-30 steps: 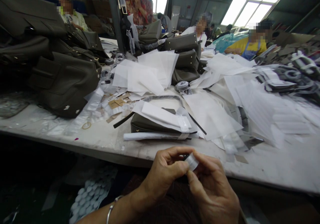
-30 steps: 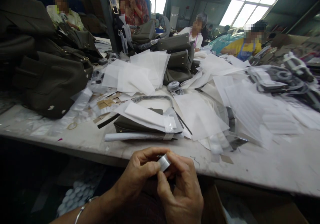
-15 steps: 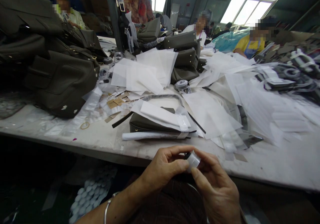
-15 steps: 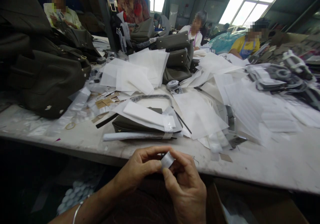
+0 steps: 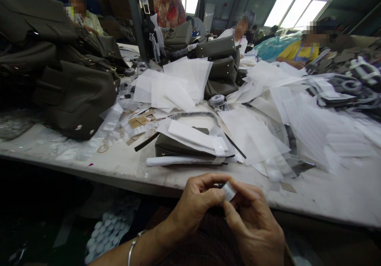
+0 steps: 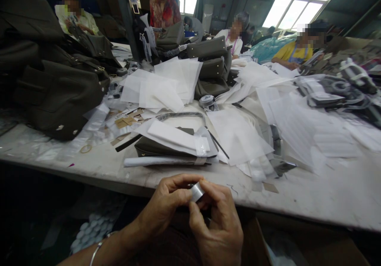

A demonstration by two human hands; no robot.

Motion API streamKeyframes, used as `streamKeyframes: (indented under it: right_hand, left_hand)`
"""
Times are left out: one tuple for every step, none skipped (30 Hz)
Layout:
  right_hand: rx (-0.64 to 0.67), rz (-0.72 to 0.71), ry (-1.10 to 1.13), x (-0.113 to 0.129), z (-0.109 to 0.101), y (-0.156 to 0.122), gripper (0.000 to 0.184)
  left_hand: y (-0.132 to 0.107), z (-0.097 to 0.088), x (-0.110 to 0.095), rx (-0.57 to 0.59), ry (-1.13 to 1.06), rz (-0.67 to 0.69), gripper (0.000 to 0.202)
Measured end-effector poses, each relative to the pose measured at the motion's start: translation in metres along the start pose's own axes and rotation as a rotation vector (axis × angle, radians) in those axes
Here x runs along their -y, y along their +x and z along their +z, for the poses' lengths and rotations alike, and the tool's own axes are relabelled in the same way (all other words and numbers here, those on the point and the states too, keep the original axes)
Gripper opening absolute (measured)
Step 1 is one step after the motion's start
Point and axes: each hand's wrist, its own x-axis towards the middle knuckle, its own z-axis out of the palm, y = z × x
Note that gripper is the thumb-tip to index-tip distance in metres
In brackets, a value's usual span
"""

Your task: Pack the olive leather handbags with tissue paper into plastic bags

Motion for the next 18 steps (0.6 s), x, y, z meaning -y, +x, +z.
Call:
streamKeyframes:
  right_hand:
    - [-0.001,-0.001,-0.006,-0.001,0.0,0.0,0.032]
    - [-0.002,-0.003,-0.013,-0.003,0.0,-0.001,0.032]
    - [-0.004,-0.008,-0.02,-0.006,0.0,-0.002,0.032]
    - [-0.003,-0.02,-0.027,-0.008,0.0,-0.003,0.033]
    - [-0.002,-0.03,-0.03,-0.011,0.0,-0.005,0.034]
    - [-0.003,-0.035,-0.027,-0.013,0.0,-0.006,0.035]
    - [-0.002,-0.027,-0.015,-0.015,0.001,-0.008,0.036]
    - [-0.01,-0.002,0.01,-0.016,0.002,-0.01,0.037]
    - [-0.03,0.043,0.048,-0.017,0.004,-0.012,0.039]
    - [-0.056,0.101,0.096,-0.016,0.006,-0.014,0.042]
    - [-0.085,0.162,0.15,-0.015,0.008,-0.016,0.045]
    - [-0.107,0.221,0.202,-0.013,0.01,-0.018,0.049]
    - [-0.117,0.271,0.247,-0.011,0.011,-0.019,0.052]
    - [-0.112,0.307,0.282,-0.009,0.012,-0.019,0.054]
    - [-0.091,0.332,0.306,-0.007,0.011,-0.019,0.053]
    - [-0.061,0.351,0.323,-0.005,0.01,-0.018,0.051]
    - [-0.03,0.366,0.333,-0.004,0.008,-0.017,0.048]
    - [-0.002,0.381,0.338,-0.003,0.005,-0.015,0.044]
  left_hand:
    - [0.0,0.001,0.001,-0.005,-0.011,-0.005,0.036]
    - [0.001,0.001,0.001,-0.01,-0.023,-0.012,0.036]
    - [0.001,0.002,0.002,-0.015,-0.034,-0.019,0.036]
    - [0.001,0.002,0.003,-0.021,-0.045,-0.027,0.037]
    - [0.002,0.002,0.004,-0.026,-0.053,-0.03,0.037]
    - [0.002,0.002,0.004,-0.03,-0.059,-0.032,0.037]
    - [0.002,0.002,0.004,-0.029,-0.062,-0.031,0.036]
    - [0.002,0.001,0.003,-0.017,-0.058,-0.027,0.037]
    - [0.003,-0.001,0.002,0.012,-0.049,-0.023,0.038]
    - [0.003,-0.002,0.001,0.055,-0.04,-0.016,0.041]
    - [0.003,-0.004,0.0,0.105,-0.035,-0.006,0.043]
    - [0.002,-0.006,-0.001,0.151,-0.031,0.005,0.046]
    - [0.002,-0.008,-0.002,0.186,-0.032,0.018,0.047]
    - [0.002,-0.011,-0.003,0.205,-0.037,0.029,0.049]
    - [0.002,-0.013,-0.004,0.206,-0.044,0.039,0.049]
    - [0.001,-0.014,-0.004,0.198,-0.042,0.05,0.049]
    - [0.001,-0.016,-0.004,0.187,-0.031,0.06,0.05]
    - [0.0,-0.017,-0.004,0.173,-0.013,0.07,0.05]
